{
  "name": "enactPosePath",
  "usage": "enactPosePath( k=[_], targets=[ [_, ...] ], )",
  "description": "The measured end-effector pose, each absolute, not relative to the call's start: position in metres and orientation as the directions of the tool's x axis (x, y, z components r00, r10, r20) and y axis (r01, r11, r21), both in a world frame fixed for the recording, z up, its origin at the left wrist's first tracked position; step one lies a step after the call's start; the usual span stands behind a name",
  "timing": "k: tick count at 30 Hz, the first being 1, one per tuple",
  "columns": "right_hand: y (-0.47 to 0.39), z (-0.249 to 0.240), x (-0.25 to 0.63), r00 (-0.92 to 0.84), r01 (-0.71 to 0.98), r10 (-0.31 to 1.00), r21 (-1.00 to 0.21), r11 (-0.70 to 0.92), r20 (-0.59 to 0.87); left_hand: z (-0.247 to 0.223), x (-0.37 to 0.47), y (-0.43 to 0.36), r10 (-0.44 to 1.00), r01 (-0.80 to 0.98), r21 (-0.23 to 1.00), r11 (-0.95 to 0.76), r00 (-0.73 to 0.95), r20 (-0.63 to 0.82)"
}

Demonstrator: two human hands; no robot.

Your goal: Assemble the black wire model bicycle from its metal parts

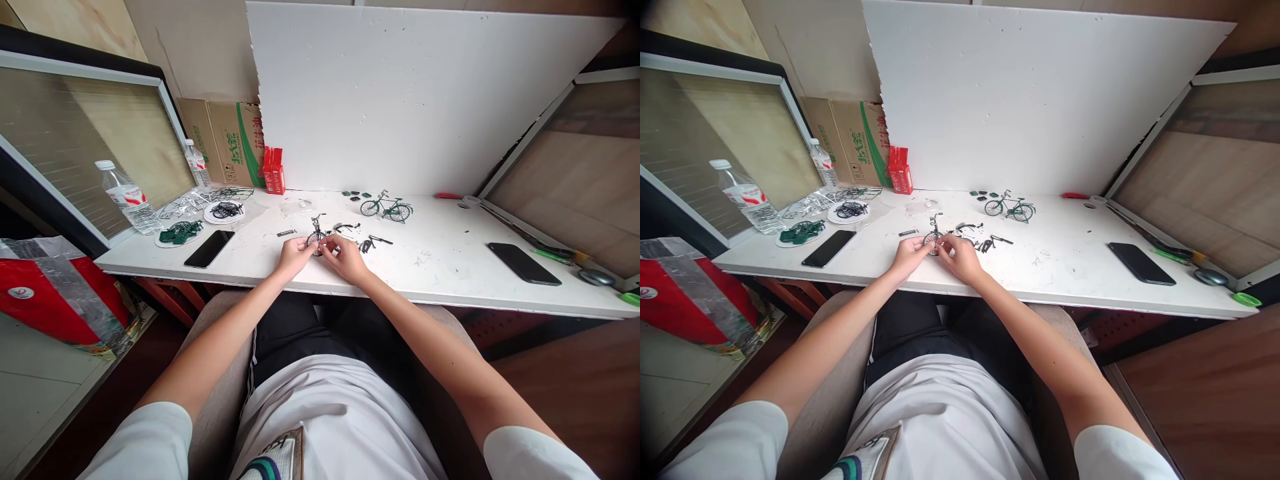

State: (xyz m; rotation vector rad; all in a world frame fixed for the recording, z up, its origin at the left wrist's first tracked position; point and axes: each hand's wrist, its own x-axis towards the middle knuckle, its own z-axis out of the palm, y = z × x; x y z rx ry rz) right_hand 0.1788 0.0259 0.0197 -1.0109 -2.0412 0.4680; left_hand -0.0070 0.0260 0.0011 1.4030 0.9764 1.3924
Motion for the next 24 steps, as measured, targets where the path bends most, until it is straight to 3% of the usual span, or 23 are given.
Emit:
enactPosePath(
  k=[24],
  targets=[
    [0.0268, 0.0141, 0.1772, -0.343, 0.525, 0.668, -0.455, 0.720, 0.661, 0.0060, -0.0060, 0.0226, 0.963, -0.082, 0.963, -0.256, 0.063, 0.262]
  ],
)
